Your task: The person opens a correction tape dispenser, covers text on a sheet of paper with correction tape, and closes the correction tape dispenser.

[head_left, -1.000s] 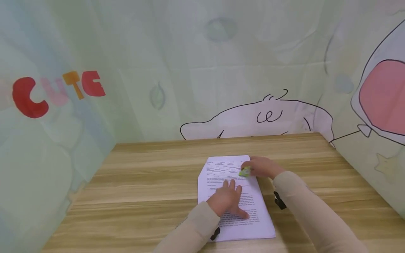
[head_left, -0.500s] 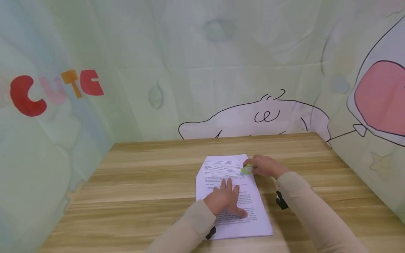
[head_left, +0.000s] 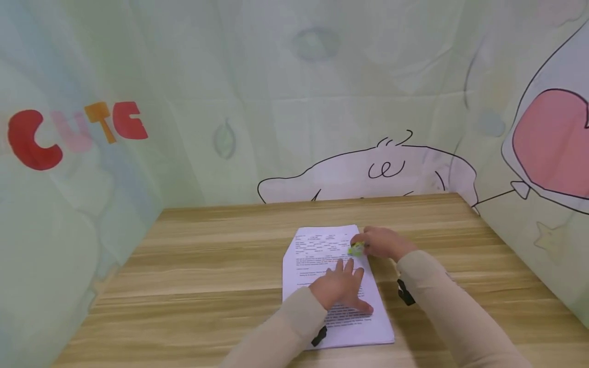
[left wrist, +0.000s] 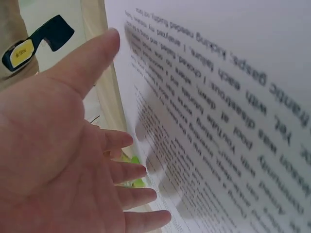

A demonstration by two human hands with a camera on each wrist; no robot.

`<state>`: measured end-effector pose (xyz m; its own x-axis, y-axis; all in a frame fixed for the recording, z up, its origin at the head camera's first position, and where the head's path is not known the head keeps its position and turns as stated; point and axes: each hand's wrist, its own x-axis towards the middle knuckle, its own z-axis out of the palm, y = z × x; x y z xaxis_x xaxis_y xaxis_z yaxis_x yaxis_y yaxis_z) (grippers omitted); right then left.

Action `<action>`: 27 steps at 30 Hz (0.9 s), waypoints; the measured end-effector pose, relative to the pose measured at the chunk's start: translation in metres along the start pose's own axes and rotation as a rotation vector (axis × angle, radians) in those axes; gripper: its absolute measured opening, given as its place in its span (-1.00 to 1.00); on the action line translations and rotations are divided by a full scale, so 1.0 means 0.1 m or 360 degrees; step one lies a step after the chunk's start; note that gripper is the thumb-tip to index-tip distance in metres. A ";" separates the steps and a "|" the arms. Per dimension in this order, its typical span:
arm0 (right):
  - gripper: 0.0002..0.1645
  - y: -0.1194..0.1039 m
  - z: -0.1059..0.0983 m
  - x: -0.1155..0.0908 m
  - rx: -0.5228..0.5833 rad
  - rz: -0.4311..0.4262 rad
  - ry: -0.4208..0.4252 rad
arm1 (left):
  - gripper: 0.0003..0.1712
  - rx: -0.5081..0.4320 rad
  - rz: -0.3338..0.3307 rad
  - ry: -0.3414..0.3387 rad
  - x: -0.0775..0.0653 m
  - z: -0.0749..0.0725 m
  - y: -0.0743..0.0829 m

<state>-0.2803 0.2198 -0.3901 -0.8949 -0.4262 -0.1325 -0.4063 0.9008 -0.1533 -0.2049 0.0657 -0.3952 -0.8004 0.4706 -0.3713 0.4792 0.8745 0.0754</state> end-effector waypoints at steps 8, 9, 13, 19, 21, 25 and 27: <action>-0.56 -0.08 0.03 0.05 -0.0181 -0.0071 -0.0013 | 0.05 0.0075 0.0006 0.0011 0.02 0.07 0.05; -0.57 -0.09 0.03 0.06 -0.0213 -0.0095 -0.0010 | 0.05 0.0088 0.0003 0.0014 0.02 0.08 0.05; -0.58 -0.13 0.03 0.08 -0.0314 -0.0118 -0.0007 | 0.03 0.0113 0.0004 0.0027 0.01 0.08 0.06; -0.58 -0.17 -0.01 0.07 -0.0334 -0.0097 -0.0041 | 0.02 0.0116 0.0014 0.0014 0.02 0.05 0.08; -0.57 -0.18 -0.04 0.07 -0.0353 -0.0087 -0.0058 | 0.01 0.0115 0.0014 0.0019 0.03 0.04 0.08; -0.55 -0.19 -0.07 0.09 -0.0443 -0.0073 -0.0099 | -0.01 0.0132 0.0019 0.0053 0.04 0.03 0.07; -0.54 -0.19 -0.07 0.10 -0.0472 -0.0072 -0.0118 | -0.01 0.0150 0.0021 0.0060 0.05 0.02 0.08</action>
<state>-0.2828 0.1995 -0.3813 -0.8632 -0.4616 -0.2046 -0.4914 0.8612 0.1301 -0.2046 0.0746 -0.3987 -0.8060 0.4875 -0.3358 0.5199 0.8542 -0.0080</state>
